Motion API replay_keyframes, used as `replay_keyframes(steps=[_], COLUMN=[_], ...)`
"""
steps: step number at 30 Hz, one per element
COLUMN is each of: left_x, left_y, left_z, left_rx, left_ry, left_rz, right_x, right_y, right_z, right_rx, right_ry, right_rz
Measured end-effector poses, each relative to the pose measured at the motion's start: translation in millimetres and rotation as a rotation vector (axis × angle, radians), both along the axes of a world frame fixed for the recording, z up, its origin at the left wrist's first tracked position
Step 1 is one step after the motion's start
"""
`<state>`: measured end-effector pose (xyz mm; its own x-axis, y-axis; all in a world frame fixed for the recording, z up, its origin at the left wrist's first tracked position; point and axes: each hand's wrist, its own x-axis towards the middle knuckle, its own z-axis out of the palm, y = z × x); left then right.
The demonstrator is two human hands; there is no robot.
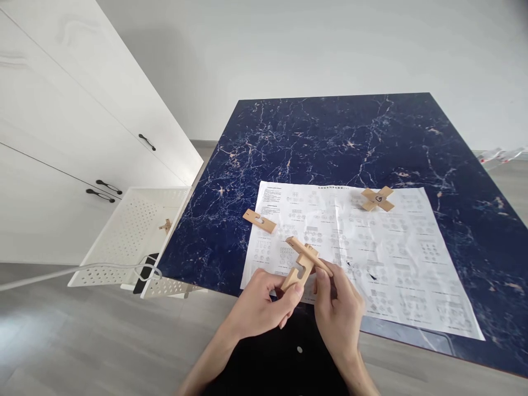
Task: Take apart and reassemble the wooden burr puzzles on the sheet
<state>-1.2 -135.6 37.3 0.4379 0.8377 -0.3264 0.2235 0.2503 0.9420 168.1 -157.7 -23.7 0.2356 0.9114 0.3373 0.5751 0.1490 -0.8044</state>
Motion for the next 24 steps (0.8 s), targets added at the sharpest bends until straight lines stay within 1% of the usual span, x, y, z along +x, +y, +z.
replay_keyframes(steps=[5,10,14,16,20,21,24], left_x=[-4,9,13,8,-9,-13,-23], left_y=[1,-8,-10,-11,-18,-21,-25], left_z=[0.9,2.8,4.3,4.1,1.7,1.0,-0.6], left_rx=[0.001,-0.008,-0.005,-0.015,-0.042,-0.031,0.031], left_ry=[-0.019,0.055,0.074,0.063,-0.119,-0.135,-0.05], left_rz=[-0.014,0.059,0.081,0.067,-0.064,-0.072,-0.027], right_x=[1,0,0,1,4,5,5], right_y=[0,-1,-2,-1,4,5,6], right_z=[1,-1,-2,0,7,9,12], right_rx=[-0.025,-0.063,-0.075,-0.086,-0.172,-0.191,-0.201], right_ry=[0.032,0.051,0.055,0.068,0.21,0.245,0.263], right_rz=[0.014,-0.029,-0.034,-0.029,-0.103,-0.121,-0.1])
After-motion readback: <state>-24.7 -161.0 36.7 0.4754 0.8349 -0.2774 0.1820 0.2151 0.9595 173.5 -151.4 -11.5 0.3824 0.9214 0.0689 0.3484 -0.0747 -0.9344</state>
